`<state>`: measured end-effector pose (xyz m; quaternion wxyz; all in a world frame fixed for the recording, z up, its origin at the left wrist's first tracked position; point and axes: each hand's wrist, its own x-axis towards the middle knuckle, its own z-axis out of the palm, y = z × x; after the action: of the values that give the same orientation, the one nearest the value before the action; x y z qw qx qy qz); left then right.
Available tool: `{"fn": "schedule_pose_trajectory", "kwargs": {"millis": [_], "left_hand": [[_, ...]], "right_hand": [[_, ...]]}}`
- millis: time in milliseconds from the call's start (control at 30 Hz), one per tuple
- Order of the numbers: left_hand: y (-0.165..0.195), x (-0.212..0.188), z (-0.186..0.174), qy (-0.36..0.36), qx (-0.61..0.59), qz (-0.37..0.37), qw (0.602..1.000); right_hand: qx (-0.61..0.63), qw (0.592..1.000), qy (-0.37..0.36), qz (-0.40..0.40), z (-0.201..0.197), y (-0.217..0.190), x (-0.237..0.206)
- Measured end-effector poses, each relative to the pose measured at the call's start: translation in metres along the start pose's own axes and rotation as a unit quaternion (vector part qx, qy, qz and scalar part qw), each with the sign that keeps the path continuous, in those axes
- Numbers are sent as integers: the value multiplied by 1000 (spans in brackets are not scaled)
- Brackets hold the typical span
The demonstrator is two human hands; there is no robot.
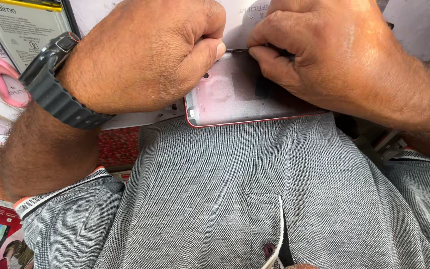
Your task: The person disassembles a smartphone, removes the back cover and battery, then reassembles the device by reconnecting internal cables and replacing the back cover. The person handles the phone, battery, and back cover throughout the process.
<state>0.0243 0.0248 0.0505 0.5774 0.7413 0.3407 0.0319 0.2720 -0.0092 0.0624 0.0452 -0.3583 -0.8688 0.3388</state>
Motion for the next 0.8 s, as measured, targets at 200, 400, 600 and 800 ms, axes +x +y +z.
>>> {"fn": "schedule_pose_trajectory", "kwargs": {"millis": [200, 400, 600, 800], "left_hand": [[0, 0, 0, -11, -4, -29, 1000], [-1, 2, 1, 3, -15, 9, 1000], [-1, 2, 0, -13, -18, -21, 1000], [-2, 3, 0, -44, -22, -61, 997]], "right_hand": [[90, 993, -25, 67, -5, 0, 0], [75, 997, -1, 18, -4, -4, 10], [36, 999, 17, -12, 2, -1, 11], [79, 996, 6, 51, 3, 0, -3]]}}
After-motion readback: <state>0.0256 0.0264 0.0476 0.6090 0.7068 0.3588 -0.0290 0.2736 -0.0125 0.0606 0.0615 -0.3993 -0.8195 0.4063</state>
